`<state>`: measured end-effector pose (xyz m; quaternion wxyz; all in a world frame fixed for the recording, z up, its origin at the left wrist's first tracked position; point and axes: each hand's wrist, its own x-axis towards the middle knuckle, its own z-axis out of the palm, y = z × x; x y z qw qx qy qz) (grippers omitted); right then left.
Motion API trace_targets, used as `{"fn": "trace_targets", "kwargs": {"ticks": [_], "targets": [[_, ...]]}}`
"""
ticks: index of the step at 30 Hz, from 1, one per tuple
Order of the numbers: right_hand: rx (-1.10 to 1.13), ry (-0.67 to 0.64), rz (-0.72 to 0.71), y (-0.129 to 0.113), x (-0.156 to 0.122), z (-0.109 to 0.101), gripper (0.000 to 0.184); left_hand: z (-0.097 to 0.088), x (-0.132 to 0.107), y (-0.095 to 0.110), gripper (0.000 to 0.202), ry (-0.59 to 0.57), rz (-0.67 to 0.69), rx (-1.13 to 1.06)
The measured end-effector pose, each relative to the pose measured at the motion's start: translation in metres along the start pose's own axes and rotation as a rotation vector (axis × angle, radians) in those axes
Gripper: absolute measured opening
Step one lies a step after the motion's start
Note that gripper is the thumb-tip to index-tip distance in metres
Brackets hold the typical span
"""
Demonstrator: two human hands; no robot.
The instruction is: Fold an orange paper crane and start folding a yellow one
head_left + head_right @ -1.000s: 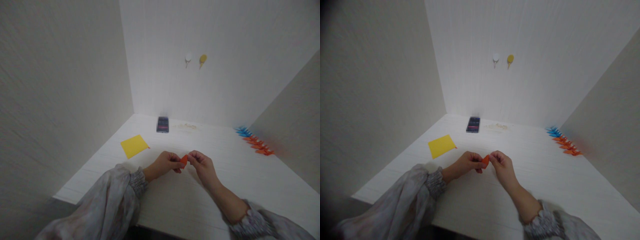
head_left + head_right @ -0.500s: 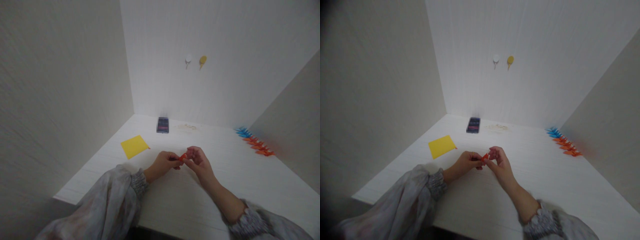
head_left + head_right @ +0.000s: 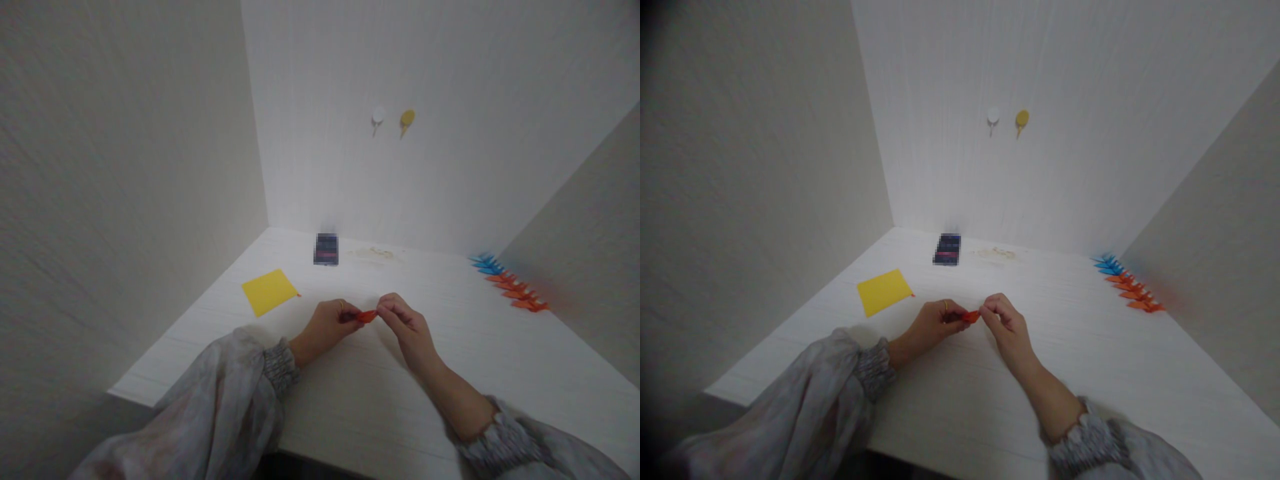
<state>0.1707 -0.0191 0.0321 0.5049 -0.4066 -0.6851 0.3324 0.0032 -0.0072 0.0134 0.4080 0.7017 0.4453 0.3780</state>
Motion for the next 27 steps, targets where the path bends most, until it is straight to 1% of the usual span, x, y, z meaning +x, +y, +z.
{"fn": "trace_targets", "kwargs": {"ticks": [5,10,13,17,21,27], "targets": [[-0.03,0.028,0.026,0.0007,0.0,-0.001,0.015,-0.0008,-0.0006,0.003,0.023,0.046,-0.001,-0.021],[0.011,0.04,0.15,0.0017,-0.0005,-0.0003,0.017,-0.0005,-0.0002,0.0032,0.023,0.076,0.008,-0.109],[0.056,0.032,0.179,0.003,-0.0005,0.0003,0.017,-0.0008,-0.0001,0.0037,0.026,0.119,0.029,-0.102],[0.088,0.027,0.188,0.0062,0.0002,-0.0004,0.015,-0.0017,0.0002,0.0073,0.023,0.096,0.066,-0.101],[0.03,0.039,0.171,0.0086,0.0009,-0.0022,0.014,-0.0016,0.0009,0.0099,0.02,0.069,0.078,-0.081],[-0.123,0.013,0.044,0.0065,-0.0003,-0.0035,0.008,-0.0006,0.0011,0.0087,0.019,0.043,0.106,-0.124]]}}
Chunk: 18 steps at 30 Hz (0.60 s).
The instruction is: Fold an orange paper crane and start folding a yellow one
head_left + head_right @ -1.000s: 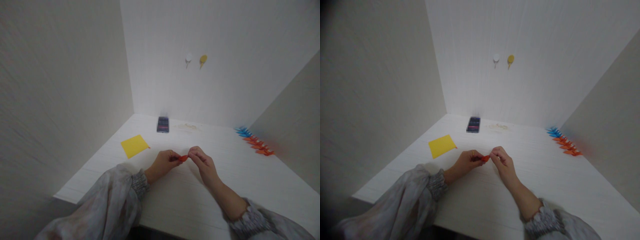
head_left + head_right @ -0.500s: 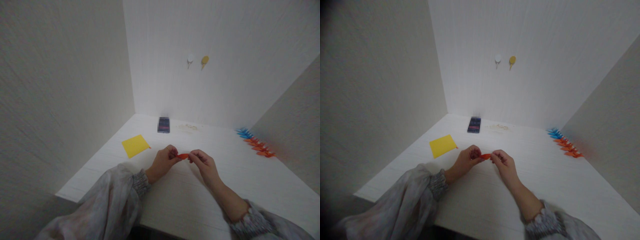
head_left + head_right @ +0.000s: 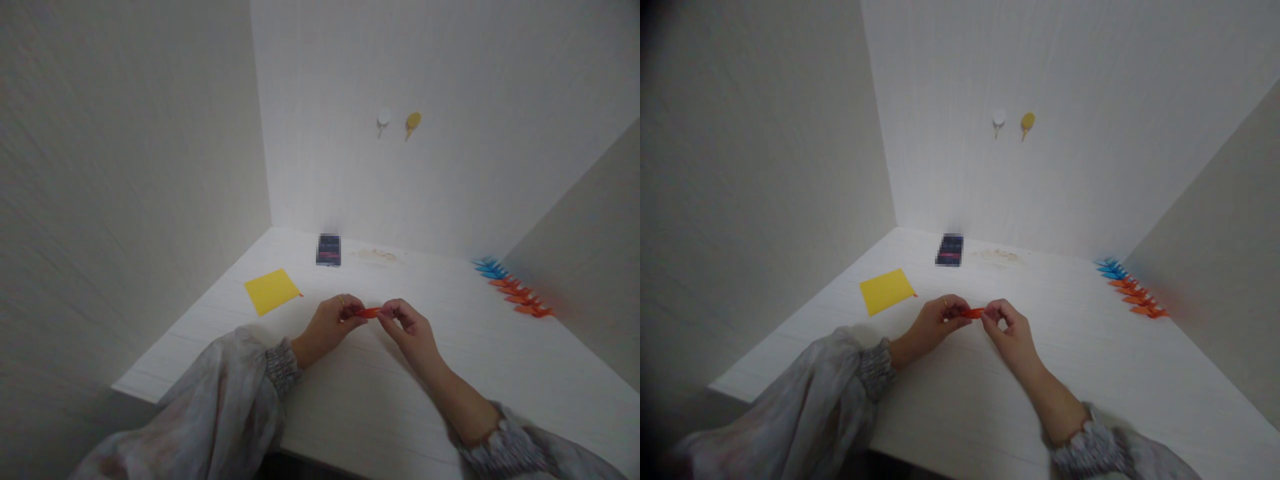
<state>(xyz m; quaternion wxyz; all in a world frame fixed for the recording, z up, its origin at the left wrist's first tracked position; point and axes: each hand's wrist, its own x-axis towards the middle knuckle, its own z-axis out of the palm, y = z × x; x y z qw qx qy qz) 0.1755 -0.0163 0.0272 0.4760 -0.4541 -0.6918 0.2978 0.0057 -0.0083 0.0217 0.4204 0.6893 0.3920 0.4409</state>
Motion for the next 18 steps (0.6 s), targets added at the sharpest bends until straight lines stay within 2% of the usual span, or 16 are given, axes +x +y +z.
{"fn": "trace_targets", "kwargs": {"ticks": [5,10,18], "targets": [[-0.01,0.001,-0.045,0.0009,0.0006,-0.0015,0.009,-0.0004,-0.0005,0.0036,0.021,-0.022,0.028,-0.011],[0.068,-0.015,0.001,0.0038,0.0013,-0.0032,0.011,-0.0003,-0.0004,0.0061,0.016,-0.038,0.045,0.039],[-0.002,-0.022,0.023,0.0028,-0.0006,-0.004,0.013,0.0019,0.0023,-0.0026,0.016,-0.027,0.003,-0.032]]}}
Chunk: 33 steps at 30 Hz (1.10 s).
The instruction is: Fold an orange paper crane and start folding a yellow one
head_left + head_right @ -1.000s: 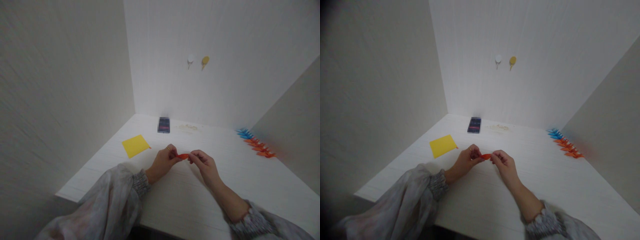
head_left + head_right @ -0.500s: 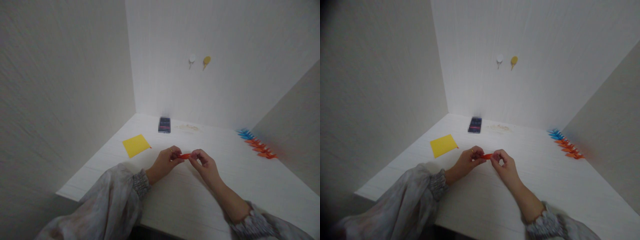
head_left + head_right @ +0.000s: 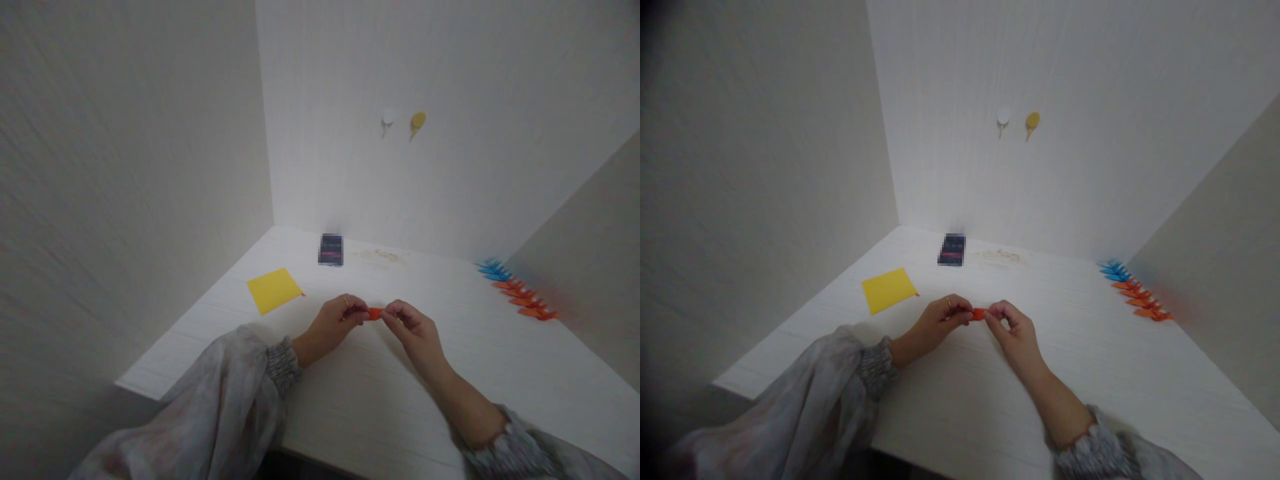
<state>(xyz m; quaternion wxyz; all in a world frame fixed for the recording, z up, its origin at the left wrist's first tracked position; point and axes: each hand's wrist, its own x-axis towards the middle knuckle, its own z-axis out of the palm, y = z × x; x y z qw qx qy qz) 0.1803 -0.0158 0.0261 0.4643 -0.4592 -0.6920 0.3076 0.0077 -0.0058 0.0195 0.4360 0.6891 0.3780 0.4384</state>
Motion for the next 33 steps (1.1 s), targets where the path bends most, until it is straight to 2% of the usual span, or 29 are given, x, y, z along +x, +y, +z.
{"fn": "trace_targets", "kwargs": {"ticks": [8,14,19,28,33], "targets": [[-0.119,0.033,-0.029,-0.006,-0.001,0.001,0.014,0.0,-0.001,-0.002,0.021,-0.012,-0.016,0.107],[-0.104,0.037,-0.001,-0.006,0.0,0.001,0.016,-0.002,-0.002,0.006,0.023,-0.044,-0.017,0.208],[-0.1,0.014,0.012,-0.006,0.0,0.001,0.015,-0.002,-0.002,0.008,0.021,-0.025,-0.009,0.27],[-0.039,0.005,0.08,-0.001,0.001,0.001,0.018,-0.001,-0.004,0.01,0.019,-0.042,-0.017,0.249],[-0.035,-0.016,0.058,-0.001,0.0,0.002,0.017,0.0,-0.003,0.005,0.016,-0.023,-0.035,0.217]]}}
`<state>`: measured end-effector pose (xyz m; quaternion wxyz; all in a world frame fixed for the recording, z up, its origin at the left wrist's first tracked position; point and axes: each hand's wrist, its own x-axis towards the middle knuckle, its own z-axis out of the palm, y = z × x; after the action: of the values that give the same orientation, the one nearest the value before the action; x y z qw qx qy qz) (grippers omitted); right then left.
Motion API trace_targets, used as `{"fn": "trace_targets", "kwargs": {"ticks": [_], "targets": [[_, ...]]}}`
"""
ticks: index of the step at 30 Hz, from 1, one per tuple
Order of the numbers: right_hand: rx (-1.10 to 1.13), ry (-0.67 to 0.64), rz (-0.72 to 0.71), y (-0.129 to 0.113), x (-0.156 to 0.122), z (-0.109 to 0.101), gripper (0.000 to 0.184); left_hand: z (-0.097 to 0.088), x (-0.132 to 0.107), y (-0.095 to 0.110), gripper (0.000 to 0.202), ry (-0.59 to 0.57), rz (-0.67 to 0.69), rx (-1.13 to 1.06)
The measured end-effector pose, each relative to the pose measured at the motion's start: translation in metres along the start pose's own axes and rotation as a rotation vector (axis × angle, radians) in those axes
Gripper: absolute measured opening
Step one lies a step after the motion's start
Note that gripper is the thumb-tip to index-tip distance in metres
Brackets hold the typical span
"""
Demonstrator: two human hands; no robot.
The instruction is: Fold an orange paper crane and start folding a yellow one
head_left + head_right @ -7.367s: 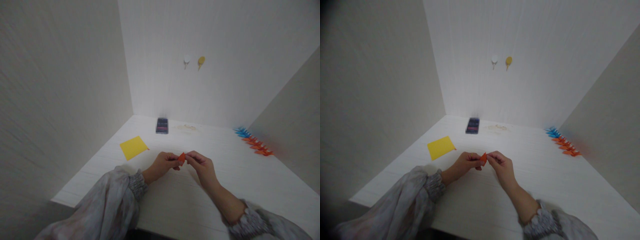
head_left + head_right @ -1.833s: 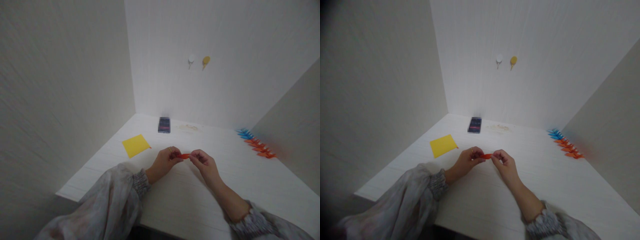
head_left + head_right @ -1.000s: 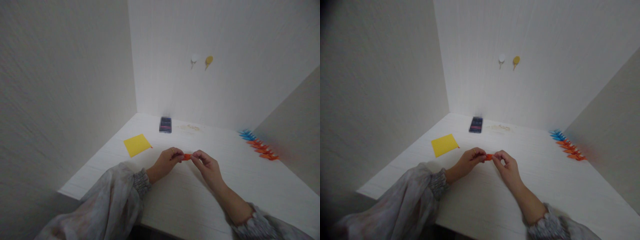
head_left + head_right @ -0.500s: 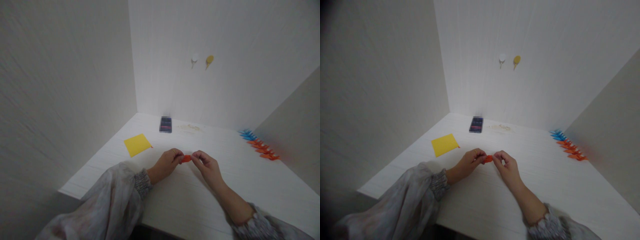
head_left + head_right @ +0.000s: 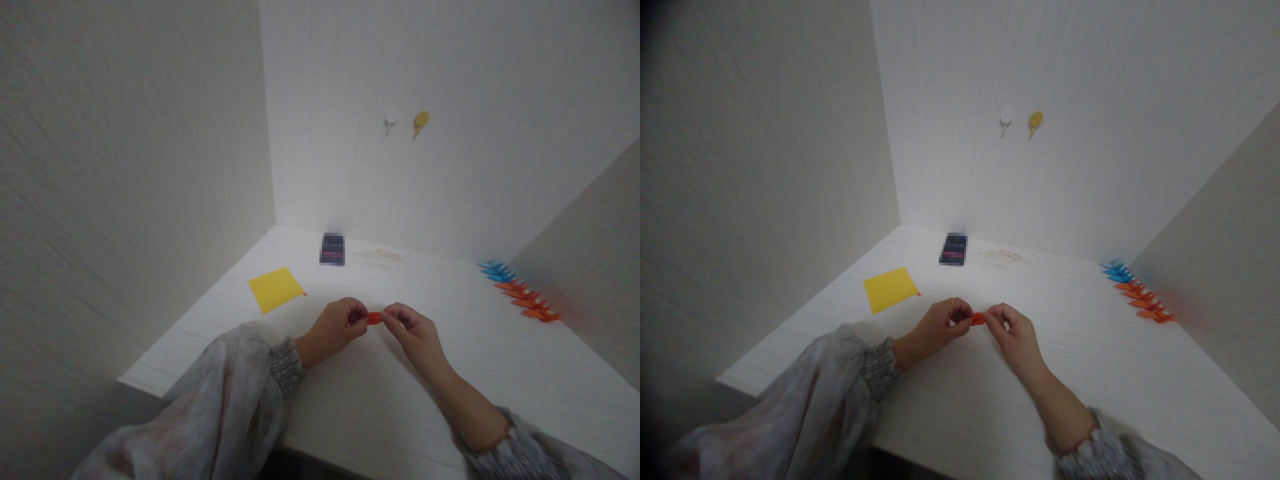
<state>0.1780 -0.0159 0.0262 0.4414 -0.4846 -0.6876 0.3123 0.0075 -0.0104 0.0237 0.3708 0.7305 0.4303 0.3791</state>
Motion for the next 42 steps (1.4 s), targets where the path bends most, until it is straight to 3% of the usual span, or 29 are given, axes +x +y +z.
{"fn": "trace_targets", "kwargs": {"ticks": [7,17,42], "targets": [[-0.061,0.003,-0.099,0.001,0.002,-0.002,0.013,-0.001,0.002,-0.001,0.021,-0.017,-0.019,-0.059],[-0.124,-0.047,-0.206,-0.006,0.003,-0.003,0.013,-0.002,0.0,0.003,0.014,-0.003,0.036,0.065],[-0.033,-0.018,-0.124,-0.01,0.0,-0.003,0.015,-0.002,-0.001,0.003,0.013,-0.032,0.083,0.012]]}}
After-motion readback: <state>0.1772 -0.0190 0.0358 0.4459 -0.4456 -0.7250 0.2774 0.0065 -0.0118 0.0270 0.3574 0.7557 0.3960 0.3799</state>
